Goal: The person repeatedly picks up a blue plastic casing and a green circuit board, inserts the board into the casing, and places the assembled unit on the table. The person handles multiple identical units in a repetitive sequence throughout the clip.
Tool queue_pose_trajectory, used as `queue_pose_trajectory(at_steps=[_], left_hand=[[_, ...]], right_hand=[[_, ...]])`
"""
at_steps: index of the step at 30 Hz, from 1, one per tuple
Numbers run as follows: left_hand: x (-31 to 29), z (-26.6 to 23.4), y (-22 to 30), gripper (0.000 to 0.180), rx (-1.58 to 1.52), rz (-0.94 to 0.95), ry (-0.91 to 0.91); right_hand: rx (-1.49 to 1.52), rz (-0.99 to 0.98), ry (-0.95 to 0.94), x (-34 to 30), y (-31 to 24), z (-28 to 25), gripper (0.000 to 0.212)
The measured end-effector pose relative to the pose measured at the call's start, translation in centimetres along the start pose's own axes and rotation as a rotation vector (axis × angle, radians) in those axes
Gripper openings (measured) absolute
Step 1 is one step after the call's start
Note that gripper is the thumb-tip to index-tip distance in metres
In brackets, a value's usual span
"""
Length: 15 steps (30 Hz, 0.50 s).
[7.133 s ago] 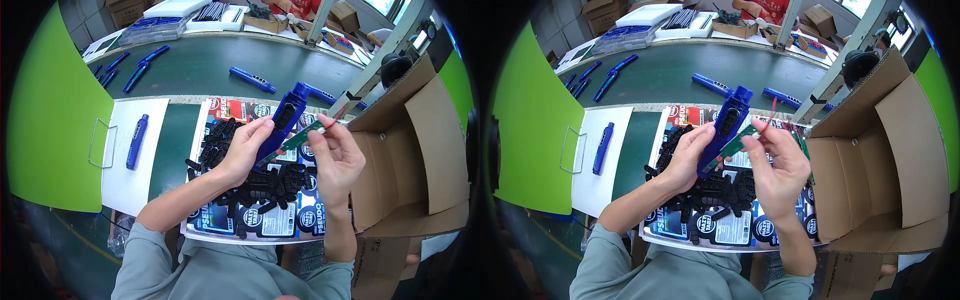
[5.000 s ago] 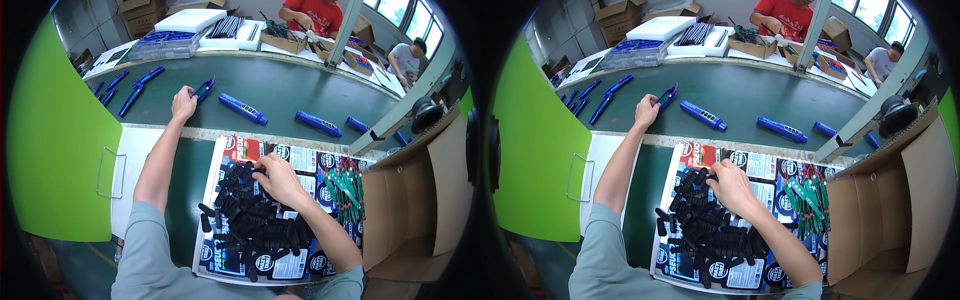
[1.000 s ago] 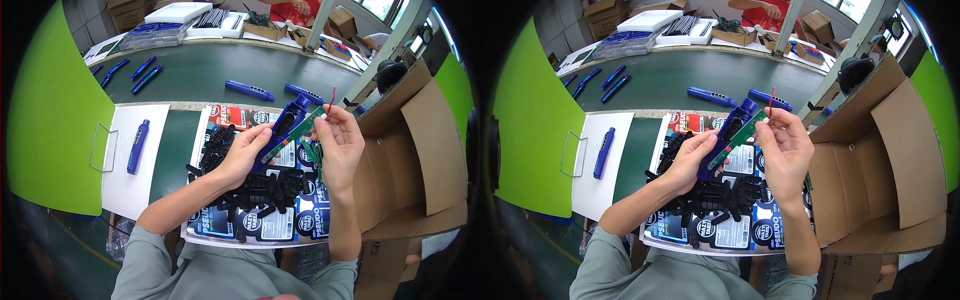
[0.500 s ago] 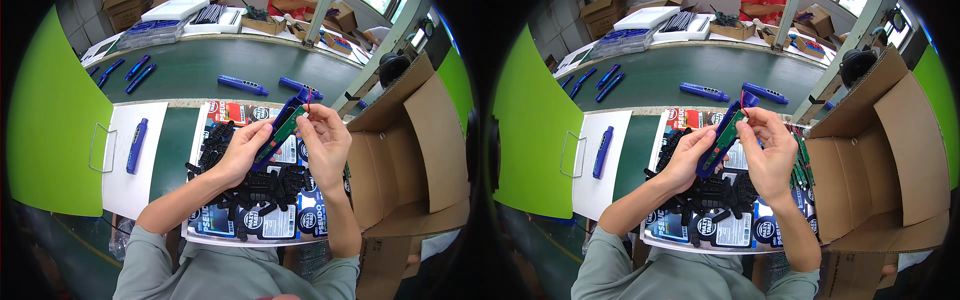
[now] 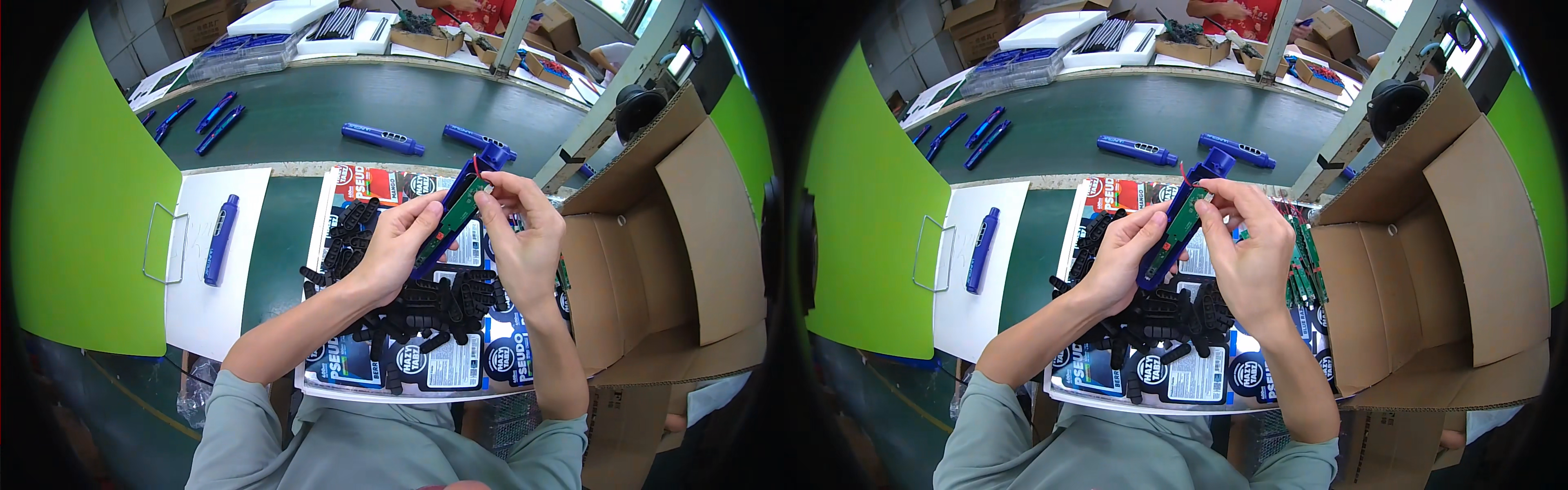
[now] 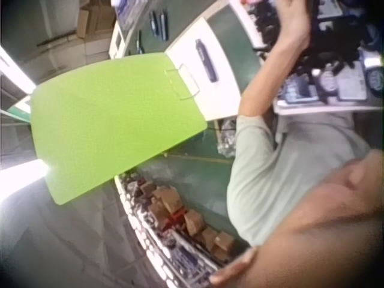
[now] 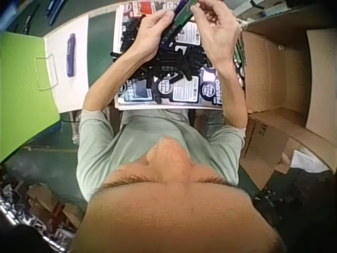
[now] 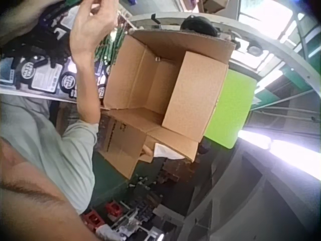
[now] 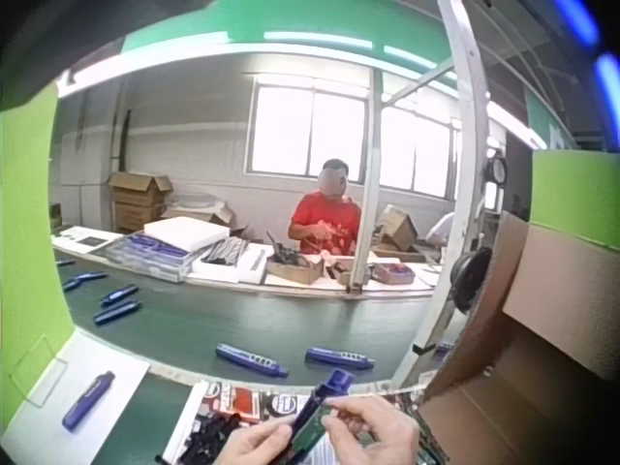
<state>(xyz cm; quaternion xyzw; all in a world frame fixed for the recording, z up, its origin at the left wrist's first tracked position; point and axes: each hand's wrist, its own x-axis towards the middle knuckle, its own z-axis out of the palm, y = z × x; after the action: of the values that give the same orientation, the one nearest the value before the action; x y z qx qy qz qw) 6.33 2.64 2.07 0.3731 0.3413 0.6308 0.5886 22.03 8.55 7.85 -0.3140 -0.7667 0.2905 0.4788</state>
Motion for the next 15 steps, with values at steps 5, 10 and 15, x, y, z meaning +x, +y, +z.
queue_pose_trajectory(at_steps=[5,10,15], left_hand=[[-0.2,1.2,-0.3,0.04,0.019,0.027,0.028],[0.1,1.2,-0.6,0.035,0.176,0.062,0.085],[0.3,0.3,-1.0,0.036,0.229,0.083,0.125]], right_hand=[[-0.325,-0.181,0.154,0.2,-0.1,0.4,0.028],[-0.201,-0.078,0.202,0.2,1.2,1.1,0.06],[0.169,0.17,0.099,0.9,2.4,1.6,0.061]])
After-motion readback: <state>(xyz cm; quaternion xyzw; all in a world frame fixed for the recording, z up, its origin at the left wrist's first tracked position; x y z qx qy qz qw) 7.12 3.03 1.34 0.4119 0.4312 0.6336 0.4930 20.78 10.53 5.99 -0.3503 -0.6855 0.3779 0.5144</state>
